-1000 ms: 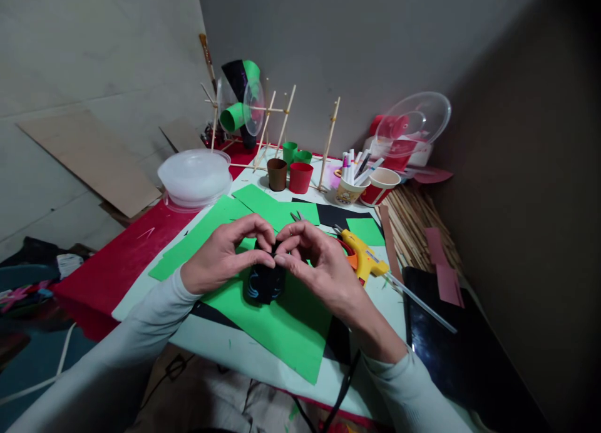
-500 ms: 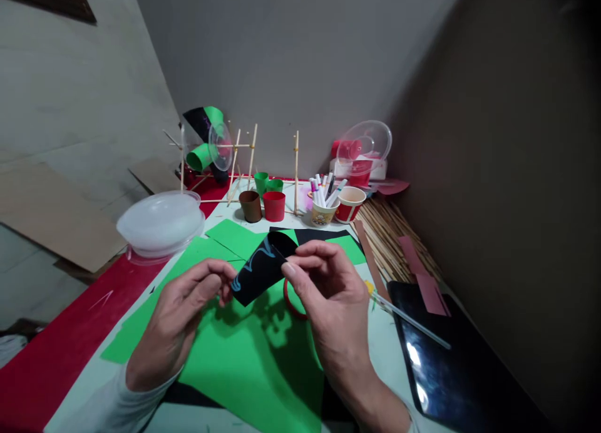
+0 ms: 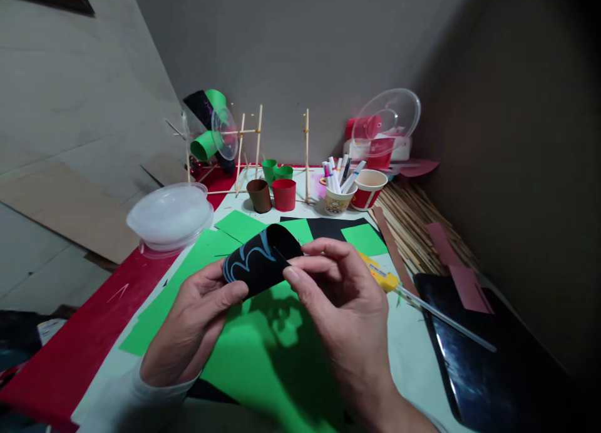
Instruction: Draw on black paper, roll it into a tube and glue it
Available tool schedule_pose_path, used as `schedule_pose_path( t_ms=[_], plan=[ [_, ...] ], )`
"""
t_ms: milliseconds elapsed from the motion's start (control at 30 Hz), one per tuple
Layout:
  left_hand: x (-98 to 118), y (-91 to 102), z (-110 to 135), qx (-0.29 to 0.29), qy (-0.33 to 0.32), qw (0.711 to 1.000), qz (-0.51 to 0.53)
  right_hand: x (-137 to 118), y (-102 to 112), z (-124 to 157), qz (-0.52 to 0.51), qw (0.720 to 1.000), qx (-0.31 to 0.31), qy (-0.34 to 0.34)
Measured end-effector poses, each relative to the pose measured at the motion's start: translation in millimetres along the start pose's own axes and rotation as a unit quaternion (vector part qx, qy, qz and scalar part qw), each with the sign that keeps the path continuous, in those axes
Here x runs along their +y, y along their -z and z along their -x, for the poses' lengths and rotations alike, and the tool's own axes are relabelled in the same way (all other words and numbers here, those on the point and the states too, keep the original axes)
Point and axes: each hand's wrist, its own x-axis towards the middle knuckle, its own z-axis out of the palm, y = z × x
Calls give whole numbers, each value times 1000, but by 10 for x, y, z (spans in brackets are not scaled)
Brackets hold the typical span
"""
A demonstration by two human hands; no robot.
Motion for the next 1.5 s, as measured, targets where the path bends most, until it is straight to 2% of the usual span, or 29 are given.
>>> schedule_pose_path(
  t_ms=[233, 500, 900, 967, 1033, 1167, 1267, 1300, 1333, 1433, 1500],
  plan=[
    [13, 28, 33, 61, -38, 997, -14, -20, 16, -7, -19, 997, -46, -56],
    [53, 60, 55, 32, -41, 998, -26, -38, 60, -38, -5, 994, -89, -68],
    [43, 83, 26, 57, -34, 996, -52, -25, 69, -48, -50, 987, -112, -103],
    [46, 82, 32, 64, -13, 997, -38, -47, 78, -73, -44, 989, -113, -84],
    [63, 84, 32, 73, 4, 997, -21, -103, 125, -132, -19, 994, -102, -35],
    [118, 86, -5, 97, 18, 995, -2, -254, 387, -301, 76, 994, -7, 79],
    [142, 88, -48, 111, 22, 994, 4, -283, 672, -315, 221, 971, 44, 78],
    [144, 90, -60, 110, 26, 994, 5, -265, 759, -282, 304, 950, 29, 60],
    [143, 92, -68, 108, 31, 994, 5, -234, 837, -234, 398, 917, -1, 31],
    [131, 106, -75, 100, 42, 994, 12, -105, 993, -53, 501, 864, -51, -24],
    [117, 123, -70, 89, 34, 995, 19, -23, 1041, 39, 556, 827, -57, -55]
  ],
)
